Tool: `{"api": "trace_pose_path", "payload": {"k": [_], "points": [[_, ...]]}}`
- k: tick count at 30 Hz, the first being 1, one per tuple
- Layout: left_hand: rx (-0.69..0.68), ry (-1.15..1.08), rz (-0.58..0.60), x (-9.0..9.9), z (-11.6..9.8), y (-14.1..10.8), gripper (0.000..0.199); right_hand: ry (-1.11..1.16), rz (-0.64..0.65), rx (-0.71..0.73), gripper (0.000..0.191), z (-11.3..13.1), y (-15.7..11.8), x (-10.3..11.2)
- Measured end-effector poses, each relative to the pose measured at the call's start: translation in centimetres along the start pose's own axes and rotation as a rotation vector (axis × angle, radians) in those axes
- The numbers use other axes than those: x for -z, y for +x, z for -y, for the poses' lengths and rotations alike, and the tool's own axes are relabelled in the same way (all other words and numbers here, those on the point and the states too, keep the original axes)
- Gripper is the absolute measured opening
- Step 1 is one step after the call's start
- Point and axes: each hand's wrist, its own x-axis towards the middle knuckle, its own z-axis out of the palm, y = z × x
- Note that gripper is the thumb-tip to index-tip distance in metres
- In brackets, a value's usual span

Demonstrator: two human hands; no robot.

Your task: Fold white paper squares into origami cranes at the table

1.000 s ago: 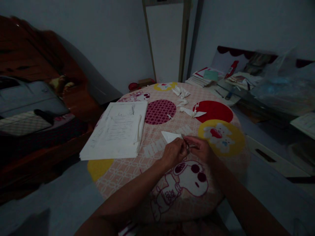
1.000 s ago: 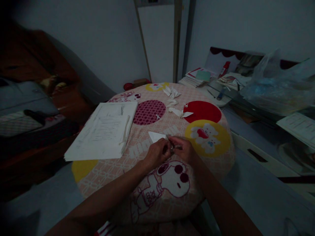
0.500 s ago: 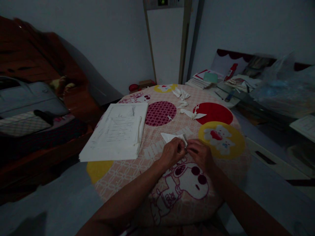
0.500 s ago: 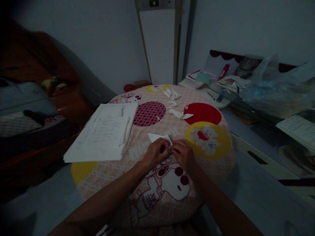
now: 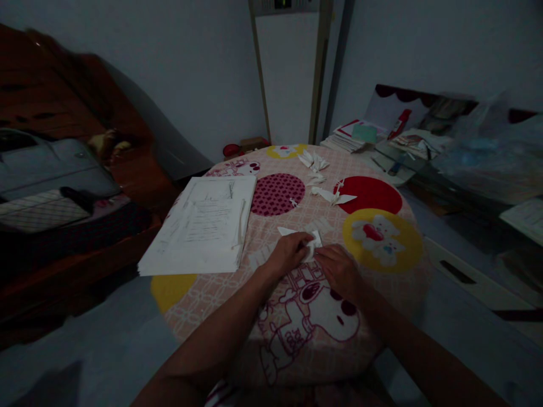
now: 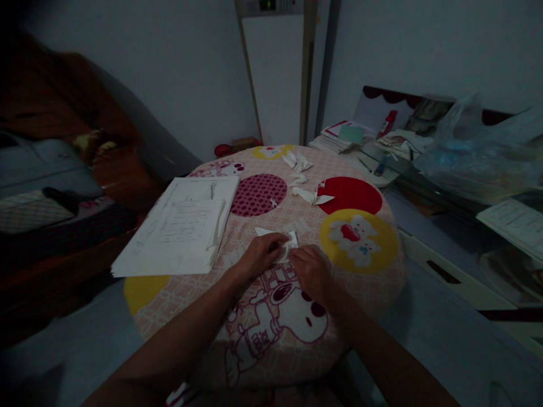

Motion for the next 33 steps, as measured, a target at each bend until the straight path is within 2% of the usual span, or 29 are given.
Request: {"api": "trace_pose_path", "payload": {"k": [4, 10, 15, 24, 33], "points": [[-0.118, 0.072, -0.014, 1.2, 1.7, 0.0, 0.035, -0.002, 0.011, -0.007, 0.027, -0.1, -0.1, 0.0], [-0.175, 0.065, -0.008, 1.5, 2.9, 0.4, 0.032, 0.053, 0.068, -0.022, 0.025, -0.3, -0.3, 0.1], [-0.165, 0.058, -0.01, 1.6, 3.4, 0.7, 0.03, 0.079, 0.082, 0.029, 0.027, -0.2, -0.4, 0.2], [-0.195, 0.016, -0.033, 1.6, 3.9, 1.0, 0.032, -0.062, 0.204, 0.031, 0.035, 1.0, 0.2, 0.2], [-0.175, -0.001, 0.02, 2.4, 4.0, 1.4, 0.03, -0.028, 0.263, 0.036, 0.048, 1.2, 1.2, -0.1]]}}
